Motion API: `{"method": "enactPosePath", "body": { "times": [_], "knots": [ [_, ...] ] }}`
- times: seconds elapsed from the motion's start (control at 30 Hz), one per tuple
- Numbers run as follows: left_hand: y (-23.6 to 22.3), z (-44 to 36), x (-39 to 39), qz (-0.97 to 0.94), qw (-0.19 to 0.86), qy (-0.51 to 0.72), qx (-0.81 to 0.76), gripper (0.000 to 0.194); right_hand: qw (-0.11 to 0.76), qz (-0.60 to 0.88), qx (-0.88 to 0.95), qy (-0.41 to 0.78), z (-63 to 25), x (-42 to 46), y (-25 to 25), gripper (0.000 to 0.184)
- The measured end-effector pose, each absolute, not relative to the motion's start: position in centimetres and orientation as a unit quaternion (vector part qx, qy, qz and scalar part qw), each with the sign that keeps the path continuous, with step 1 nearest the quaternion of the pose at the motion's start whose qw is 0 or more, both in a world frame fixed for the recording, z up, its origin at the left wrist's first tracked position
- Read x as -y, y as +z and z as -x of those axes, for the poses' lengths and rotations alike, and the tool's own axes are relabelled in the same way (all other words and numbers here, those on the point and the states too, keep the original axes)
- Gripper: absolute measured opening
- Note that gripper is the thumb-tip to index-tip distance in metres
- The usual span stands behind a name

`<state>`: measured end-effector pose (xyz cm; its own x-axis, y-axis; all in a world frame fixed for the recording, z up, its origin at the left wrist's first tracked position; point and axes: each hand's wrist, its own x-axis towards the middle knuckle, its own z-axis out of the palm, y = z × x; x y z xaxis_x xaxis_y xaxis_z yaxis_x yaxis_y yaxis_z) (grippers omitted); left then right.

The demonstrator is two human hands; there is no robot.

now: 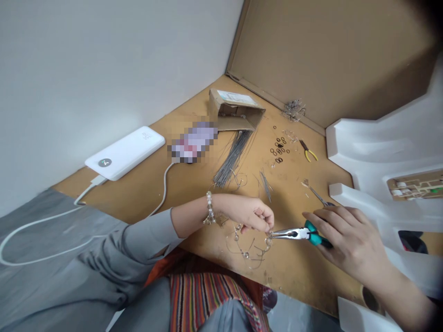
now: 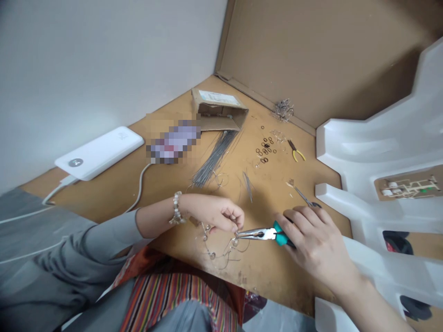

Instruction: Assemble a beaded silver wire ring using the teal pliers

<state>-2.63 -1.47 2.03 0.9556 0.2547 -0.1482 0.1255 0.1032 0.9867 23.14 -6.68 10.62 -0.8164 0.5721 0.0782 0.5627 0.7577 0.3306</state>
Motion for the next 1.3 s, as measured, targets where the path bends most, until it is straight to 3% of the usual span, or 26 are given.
{"method": "enactPosePath", "body": {
  "times": [1.3],
  "knots": [
    [1.9, 2.61, 1.52, -0.657, 0.742, 0.029, -0.127, 0.007, 0.01, -0.311, -0.933, 0.181, -23.7, 6.94, 10.65, 0.026]
  ]
}}
